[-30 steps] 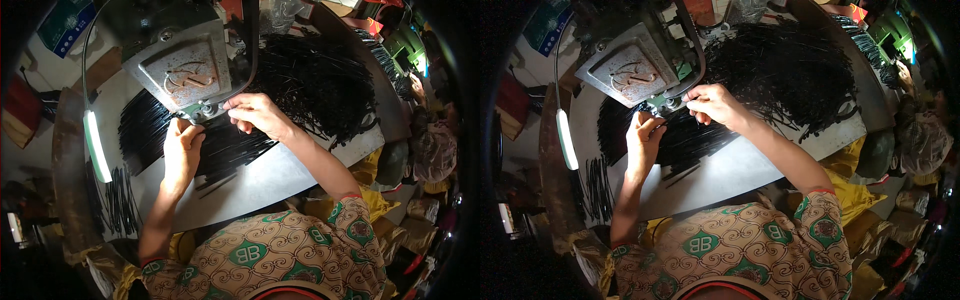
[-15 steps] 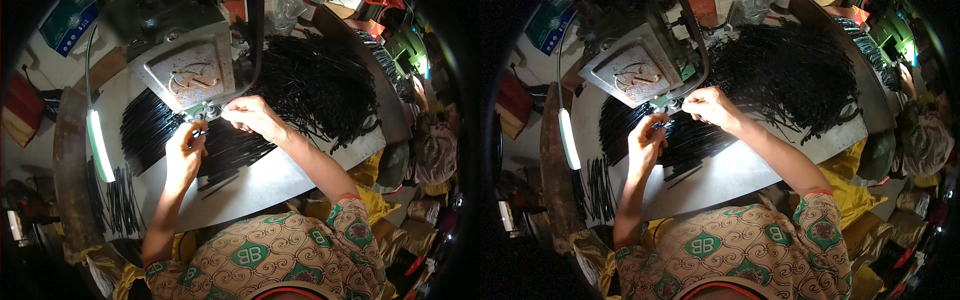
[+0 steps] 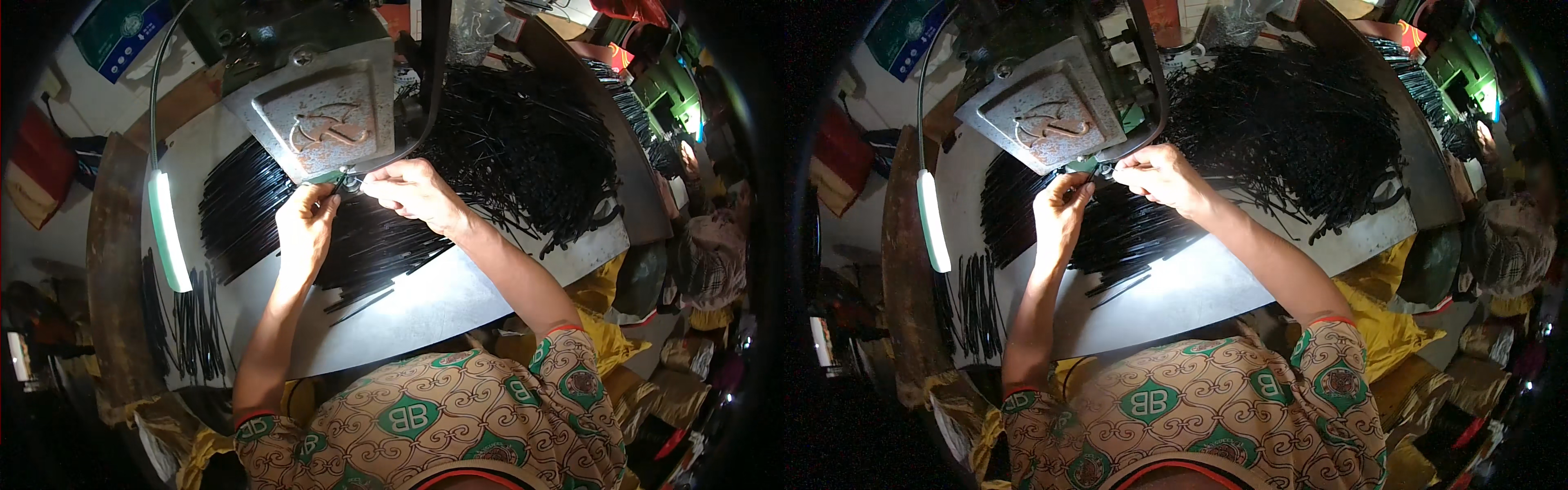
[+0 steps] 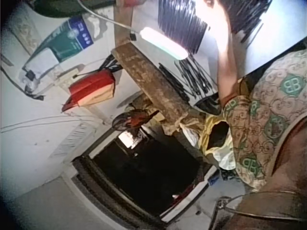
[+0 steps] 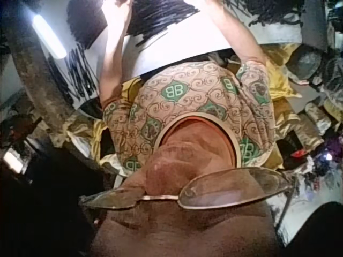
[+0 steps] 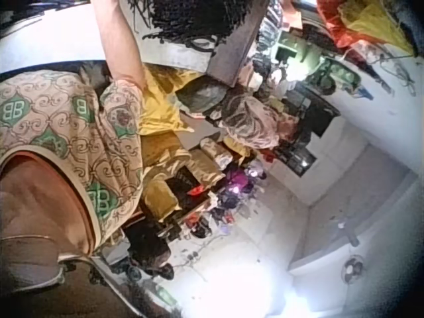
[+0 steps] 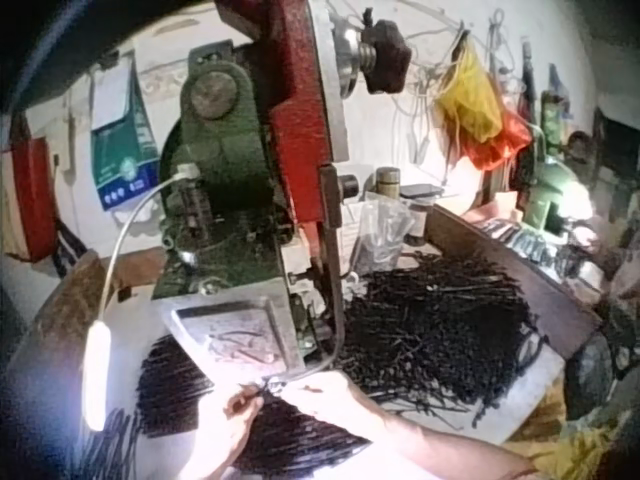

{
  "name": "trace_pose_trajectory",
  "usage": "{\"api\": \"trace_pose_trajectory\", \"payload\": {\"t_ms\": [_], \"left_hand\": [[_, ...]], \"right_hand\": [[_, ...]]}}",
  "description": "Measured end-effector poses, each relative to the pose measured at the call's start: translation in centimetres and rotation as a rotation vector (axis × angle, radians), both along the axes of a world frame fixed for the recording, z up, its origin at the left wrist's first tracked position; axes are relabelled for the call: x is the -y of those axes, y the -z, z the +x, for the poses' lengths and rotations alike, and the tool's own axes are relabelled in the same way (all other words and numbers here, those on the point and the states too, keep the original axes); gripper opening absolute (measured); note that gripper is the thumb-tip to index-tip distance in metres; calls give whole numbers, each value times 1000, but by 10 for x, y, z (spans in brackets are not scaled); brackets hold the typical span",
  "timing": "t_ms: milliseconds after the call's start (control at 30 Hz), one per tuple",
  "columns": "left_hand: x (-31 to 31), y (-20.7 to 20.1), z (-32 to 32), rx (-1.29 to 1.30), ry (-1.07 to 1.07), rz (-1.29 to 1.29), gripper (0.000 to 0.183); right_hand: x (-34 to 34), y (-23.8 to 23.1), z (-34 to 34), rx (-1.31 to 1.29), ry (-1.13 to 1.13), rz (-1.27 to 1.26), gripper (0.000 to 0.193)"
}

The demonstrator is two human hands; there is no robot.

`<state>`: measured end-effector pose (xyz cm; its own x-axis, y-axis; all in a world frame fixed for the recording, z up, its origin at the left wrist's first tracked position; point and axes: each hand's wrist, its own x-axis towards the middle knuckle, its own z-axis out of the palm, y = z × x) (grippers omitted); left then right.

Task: Gathering black wire pieces and placing them into a machine to bundle or fasten them together.

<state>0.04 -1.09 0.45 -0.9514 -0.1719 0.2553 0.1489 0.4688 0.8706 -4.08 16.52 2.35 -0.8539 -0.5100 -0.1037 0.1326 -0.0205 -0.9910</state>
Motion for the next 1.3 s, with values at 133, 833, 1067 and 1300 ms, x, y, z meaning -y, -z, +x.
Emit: {"api": "trace_pose_trajectory", "payload": {"t_ms": [133,833,1067,1300], "left_hand": [[-2,-3,1,16,7,-17,13],[-13,-23,9,-90,32,-571,15],[-34,-29,55,93,378,-123,16],[43,-6,42,-35,-28,-747,4]], "right_hand": [[0,-1,1,-21,3,2,17],[4,3,-3,24,-6,13,14],[3,4,-3,-82,-121,-63,18],[-28,-5,-2,127,-21,89,16]]}}
